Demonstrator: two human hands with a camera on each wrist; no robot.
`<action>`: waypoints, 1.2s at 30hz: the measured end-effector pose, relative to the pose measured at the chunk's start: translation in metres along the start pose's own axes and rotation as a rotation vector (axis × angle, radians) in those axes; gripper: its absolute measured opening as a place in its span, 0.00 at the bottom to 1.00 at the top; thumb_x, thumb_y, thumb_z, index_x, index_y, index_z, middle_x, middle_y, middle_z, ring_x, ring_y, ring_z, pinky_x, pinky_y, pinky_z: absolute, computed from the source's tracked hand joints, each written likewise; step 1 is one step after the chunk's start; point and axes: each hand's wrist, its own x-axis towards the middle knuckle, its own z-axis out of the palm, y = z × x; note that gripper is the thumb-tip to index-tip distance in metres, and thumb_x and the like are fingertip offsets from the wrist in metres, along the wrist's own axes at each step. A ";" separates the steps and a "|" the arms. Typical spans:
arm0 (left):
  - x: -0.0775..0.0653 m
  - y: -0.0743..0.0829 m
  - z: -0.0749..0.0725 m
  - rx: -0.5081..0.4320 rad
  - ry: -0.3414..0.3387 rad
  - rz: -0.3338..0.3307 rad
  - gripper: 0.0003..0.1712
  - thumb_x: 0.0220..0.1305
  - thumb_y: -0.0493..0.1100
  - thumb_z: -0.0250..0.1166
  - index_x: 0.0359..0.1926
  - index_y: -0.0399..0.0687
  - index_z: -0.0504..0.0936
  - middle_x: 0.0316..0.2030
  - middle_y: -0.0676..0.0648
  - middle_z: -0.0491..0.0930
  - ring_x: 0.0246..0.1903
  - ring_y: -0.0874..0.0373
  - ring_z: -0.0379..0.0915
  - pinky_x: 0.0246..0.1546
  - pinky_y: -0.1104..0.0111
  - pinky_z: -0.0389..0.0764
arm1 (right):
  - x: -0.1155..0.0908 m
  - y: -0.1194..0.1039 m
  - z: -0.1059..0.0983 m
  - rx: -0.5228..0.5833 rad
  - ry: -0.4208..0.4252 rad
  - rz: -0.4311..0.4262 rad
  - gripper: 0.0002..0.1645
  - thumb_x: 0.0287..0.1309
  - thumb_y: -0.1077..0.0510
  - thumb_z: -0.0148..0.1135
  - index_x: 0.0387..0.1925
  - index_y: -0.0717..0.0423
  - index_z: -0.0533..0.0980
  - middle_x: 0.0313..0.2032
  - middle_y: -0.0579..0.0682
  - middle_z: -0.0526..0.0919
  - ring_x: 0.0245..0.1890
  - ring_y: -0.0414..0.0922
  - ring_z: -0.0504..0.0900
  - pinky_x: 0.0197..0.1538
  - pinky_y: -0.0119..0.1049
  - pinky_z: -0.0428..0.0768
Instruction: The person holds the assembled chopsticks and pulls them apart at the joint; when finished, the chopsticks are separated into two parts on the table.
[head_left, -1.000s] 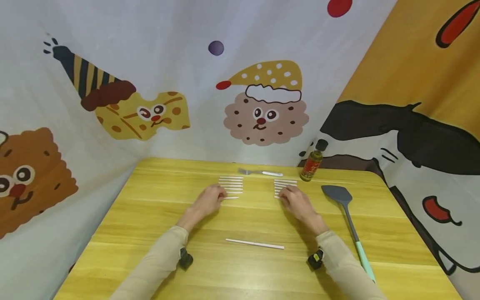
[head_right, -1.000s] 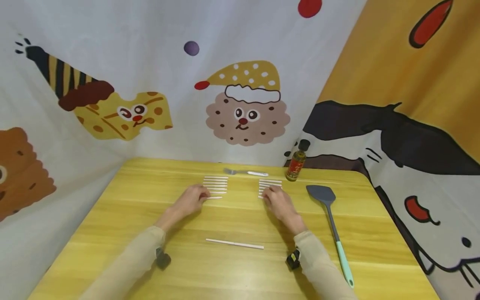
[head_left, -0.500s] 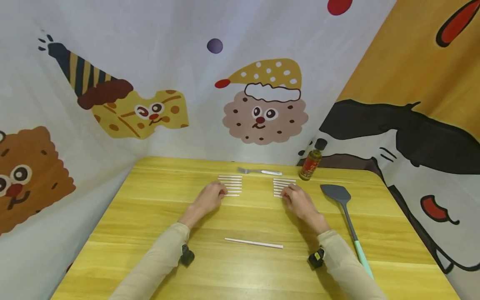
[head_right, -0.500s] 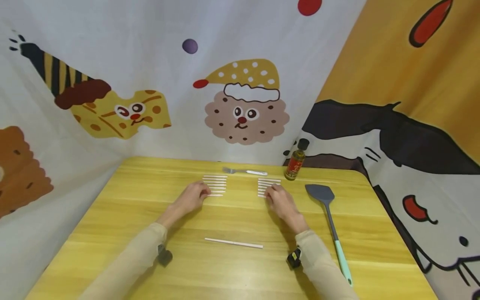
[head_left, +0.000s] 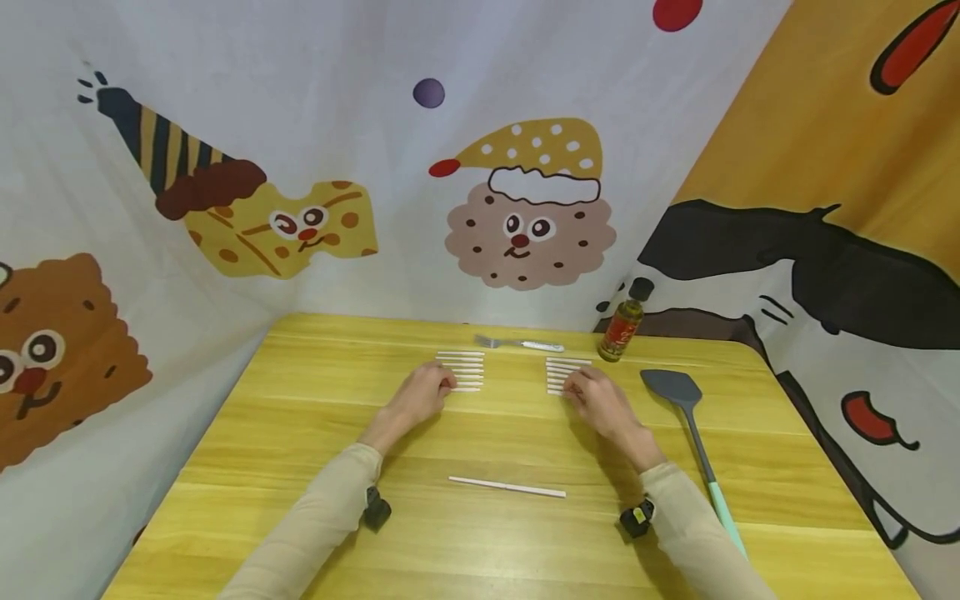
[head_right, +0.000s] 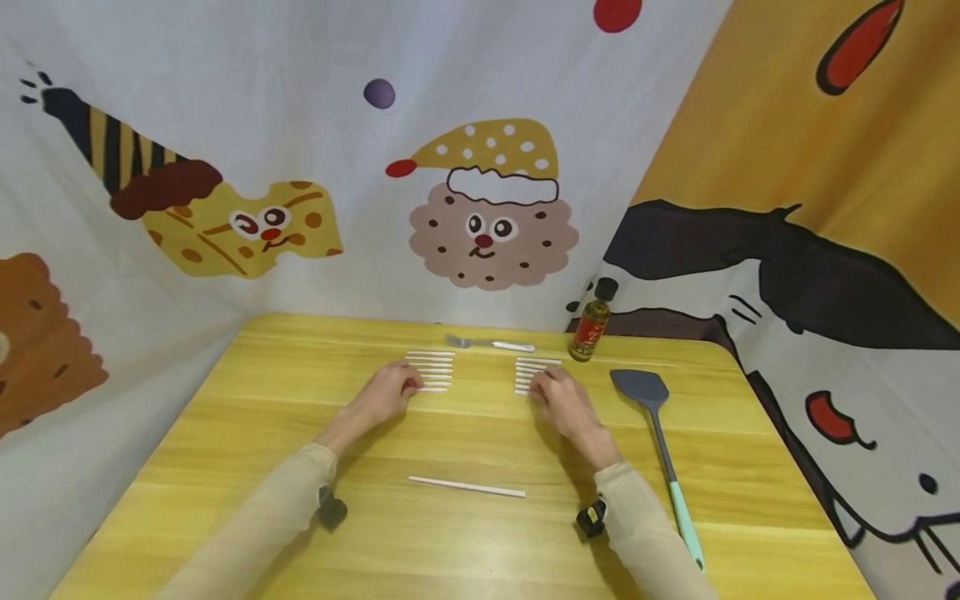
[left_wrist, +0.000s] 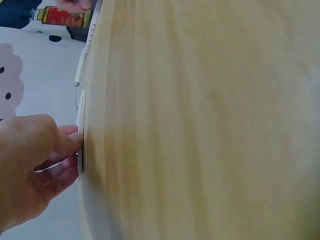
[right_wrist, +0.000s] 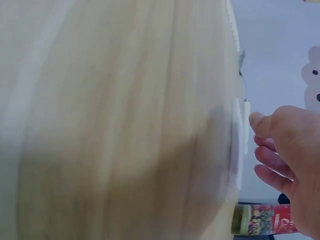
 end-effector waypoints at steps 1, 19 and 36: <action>0.001 0.000 0.000 0.001 0.002 0.002 0.10 0.65 0.28 0.64 0.42 0.41 0.88 0.39 0.47 0.82 0.39 0.56 0.78 0.45 0.67 0.85 | 0.000 -0.001 -0.002 -0.001 0.002 -0.007 0.07 0.51 0.65 0.77 0.31 0.57 0.83 0.32 0.51 0.82 0.32 0.46 0.81 0.33 0.41 0.83; -0.019 0.018 -0.011 0.044 0.052 0.125 0.07 0.63 0.30 0.68 0.42 0.40 0.86 0.38 0.46 0.81 0.40 0.54 0.80 0.44 0.66 0.85 | -0.018 -0.053 -0.031 0.101 -0.093 -0.063 0.09 0.52 0.65 0.76 0.36 0.57 0.83 0.34 0.48 0.83 0.34 0.45 0.83 0.37 0.38 0.85; -0.086 0.074 -0.014 0.054 -0.166 0.299 0.12 0.68 0.36 0.66 0.52 0.41 0.83 0.46 0.46 0.81 0.32 0.67 0.74 0.35 0.81 0.80 | -0.037 -0.099 -0.047 0.268 -0.322 -0.068 0.13 0.59 0.65 0.71 0.45 0.60 0.81 0.41 0.51 0.83 0.40 0.47 0.84 0.41 0.36 0.86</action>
